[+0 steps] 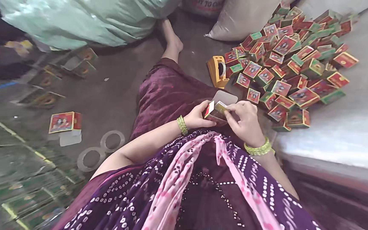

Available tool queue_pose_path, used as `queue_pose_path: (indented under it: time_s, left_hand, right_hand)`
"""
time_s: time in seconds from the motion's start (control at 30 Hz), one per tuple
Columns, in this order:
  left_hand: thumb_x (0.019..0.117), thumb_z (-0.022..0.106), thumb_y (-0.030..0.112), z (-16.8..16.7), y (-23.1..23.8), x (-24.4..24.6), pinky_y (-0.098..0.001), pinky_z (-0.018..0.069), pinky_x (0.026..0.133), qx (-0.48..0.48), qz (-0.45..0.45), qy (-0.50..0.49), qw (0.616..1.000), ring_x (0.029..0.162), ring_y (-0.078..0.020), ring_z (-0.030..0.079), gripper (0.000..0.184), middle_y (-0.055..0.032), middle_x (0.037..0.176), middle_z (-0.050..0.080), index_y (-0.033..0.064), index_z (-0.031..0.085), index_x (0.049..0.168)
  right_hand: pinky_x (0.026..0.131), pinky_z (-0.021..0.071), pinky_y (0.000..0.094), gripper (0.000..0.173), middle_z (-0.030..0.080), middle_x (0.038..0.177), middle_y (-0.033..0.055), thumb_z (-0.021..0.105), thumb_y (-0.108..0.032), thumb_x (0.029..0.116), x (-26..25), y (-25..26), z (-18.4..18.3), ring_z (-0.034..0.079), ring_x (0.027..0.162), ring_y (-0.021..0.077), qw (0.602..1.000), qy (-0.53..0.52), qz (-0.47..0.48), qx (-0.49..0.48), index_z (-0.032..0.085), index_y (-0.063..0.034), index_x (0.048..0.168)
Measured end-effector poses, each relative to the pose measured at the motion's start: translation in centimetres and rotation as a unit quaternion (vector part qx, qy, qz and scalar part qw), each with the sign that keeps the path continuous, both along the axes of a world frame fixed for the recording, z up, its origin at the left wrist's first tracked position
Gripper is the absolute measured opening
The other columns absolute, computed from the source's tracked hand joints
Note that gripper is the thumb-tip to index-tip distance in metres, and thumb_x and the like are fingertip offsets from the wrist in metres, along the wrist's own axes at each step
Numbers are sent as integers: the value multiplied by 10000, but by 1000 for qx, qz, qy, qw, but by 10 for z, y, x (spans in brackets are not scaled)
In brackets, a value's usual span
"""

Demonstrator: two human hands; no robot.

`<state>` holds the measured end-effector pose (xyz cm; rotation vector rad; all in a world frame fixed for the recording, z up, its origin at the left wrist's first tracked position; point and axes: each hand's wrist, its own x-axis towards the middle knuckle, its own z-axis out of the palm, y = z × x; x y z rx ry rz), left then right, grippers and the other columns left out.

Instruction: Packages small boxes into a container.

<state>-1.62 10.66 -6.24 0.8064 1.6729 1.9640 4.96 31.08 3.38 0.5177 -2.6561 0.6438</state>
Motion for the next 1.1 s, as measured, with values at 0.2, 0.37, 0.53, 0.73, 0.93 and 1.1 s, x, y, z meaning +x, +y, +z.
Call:
queue_pose_path:
  time_s: [0.2,0.37,0.53,0.73,0.93,1.1]
  left_hand:
    - [778,825,160,1,1,0,-359,588,950,4,-17,24,1000,1061,-132,691,685,-99,1167,696,-2,501,1360]
    - [763,827,170,-2,1,2,-356,583,955,-5,-19,28,999,1073,-133,687,686,-110,1171,694,-18,510,1341]
    - [771,826,173,0,1,0,-355,586,950,4,-8,25,1000,1071,-132,688,707,-109,1180,691,-17,489,1363]
    - [724,904,168,3,0,1,-344,592,943,0,9,25,1000,1047,-128,695,729,-100,1140,703,-18,520,1316]
    - [726,896,147,-1,2,1,-358,599,936,16,2,33,999,1033,-131,705,708,-86,1125,713,0,521,1309]
    - [750,894,231,-1,2,0,-330,596,889,-43,53,106,992,983,-125,689,699,-120,1126,683,-38,544,1291]
  right_hand:
    - [1013,420,519,176,755,1070,-31,610,-134,969,-8,8,2,636,1084,204,998,3,60,14,774,-165,1024]
    - [1005,408,497,217,734,1023,-14,554,-168,950,-11,8,-5,608,1081,198,994,-68,79,-20,760,-147,1014]
    - [992,408,486,205,750,1013,-16,575,-151,973,-9,2,-9,614,1061,215,999,12,48,-1,766,-142,1049]
    - [984,494,407,185,661,1103,43,659,-157,958,0,3,-4,590,1118,187,979,37,12,-198,724,-121,1128]
    - [1073,361,489,178,746,945,-50,638,-227,990,8,-7,-2,608,1089,162,997,-37,44,-54,786,-154,1057]
    - [1033,399,465,194,750,936,-56,650,-245,996,8,-10,5,610,1068,166,995,-33,-7,-95,808,-169,1080]
